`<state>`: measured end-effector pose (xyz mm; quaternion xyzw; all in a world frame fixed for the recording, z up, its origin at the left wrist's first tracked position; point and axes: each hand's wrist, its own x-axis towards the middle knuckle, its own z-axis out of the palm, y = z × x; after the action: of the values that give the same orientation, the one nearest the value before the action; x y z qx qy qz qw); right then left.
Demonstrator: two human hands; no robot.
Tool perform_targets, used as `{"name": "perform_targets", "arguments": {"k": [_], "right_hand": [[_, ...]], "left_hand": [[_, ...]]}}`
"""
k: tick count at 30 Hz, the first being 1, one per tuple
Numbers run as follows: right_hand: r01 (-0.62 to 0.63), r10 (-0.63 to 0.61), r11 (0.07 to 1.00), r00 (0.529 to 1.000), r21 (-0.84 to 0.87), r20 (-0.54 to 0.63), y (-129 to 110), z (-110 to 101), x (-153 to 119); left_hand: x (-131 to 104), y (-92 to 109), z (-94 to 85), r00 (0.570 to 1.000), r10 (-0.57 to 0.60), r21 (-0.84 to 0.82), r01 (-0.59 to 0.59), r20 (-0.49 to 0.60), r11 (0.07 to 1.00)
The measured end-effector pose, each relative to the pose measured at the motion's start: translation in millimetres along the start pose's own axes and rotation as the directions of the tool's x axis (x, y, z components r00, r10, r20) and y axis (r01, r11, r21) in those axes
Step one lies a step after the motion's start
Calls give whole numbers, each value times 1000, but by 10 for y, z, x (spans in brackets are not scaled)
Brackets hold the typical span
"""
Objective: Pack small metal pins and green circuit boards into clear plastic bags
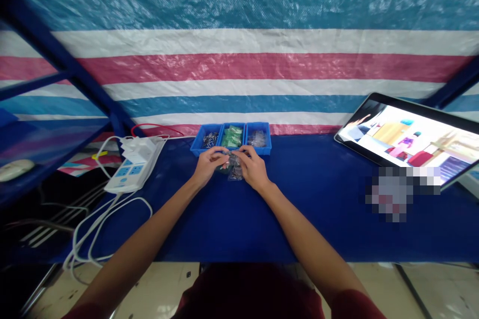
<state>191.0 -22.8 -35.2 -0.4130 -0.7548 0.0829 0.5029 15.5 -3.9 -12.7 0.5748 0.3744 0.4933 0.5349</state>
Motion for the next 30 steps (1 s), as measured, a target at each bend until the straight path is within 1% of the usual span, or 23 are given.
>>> {"name": "perform_targets", "arguments": {"k": [2,4,6,9,11,12,14,17,22,24,27,30], "right_hand": [[-8,8,1000,1000,-16,-4,10,13,2],[-14,14,1000,1000,1,-2,4,20,9],[-29,29,999,1000,39,-2,-11,20,17],[-110,112,989,994,97,-16,-26,17,25],[-175,177,975,984,140,-7,-31,16,25],[-196,197,967,980,161,7,-34,16,24],[-214,213,958,977,189,26,-44,13,22],[-213,212,957,977,199,24,-62,3,20],[-168,171,961,985,219,5,-63,-6,18],[-158,161,961,987,229,6,-59,-3,18],[-162,161,961,987,226,22,-70,-4,20],[-184,178,957,983,224,46,-98,-6,19]], "left_hand": [[-2,15,1,1000,-6,-50,7,5,999],[-1,15,1,999,-12,-81,15,38,997],[3,-2,-3,997,0,-63,5,74,998],[14,-48,-17,994,74,80,-81,85,993],[17,-76,-22,987,147,192,-157,67,969],[16,-83,-22,984,165,224,-174,61,959],[11,-81,-17,988,146,212,-155,56,965],[1,-46,-7,996,80,123,-86,51,989],[11,-17,-20,997,73,79,-71,-27,994],[21,-34,-31,996,72,98,-67,-54,993],[31,-68,-42,991,99,177,-82,-89,981],[25,-90,-38,989,130,229,-112,-67,967]]}}
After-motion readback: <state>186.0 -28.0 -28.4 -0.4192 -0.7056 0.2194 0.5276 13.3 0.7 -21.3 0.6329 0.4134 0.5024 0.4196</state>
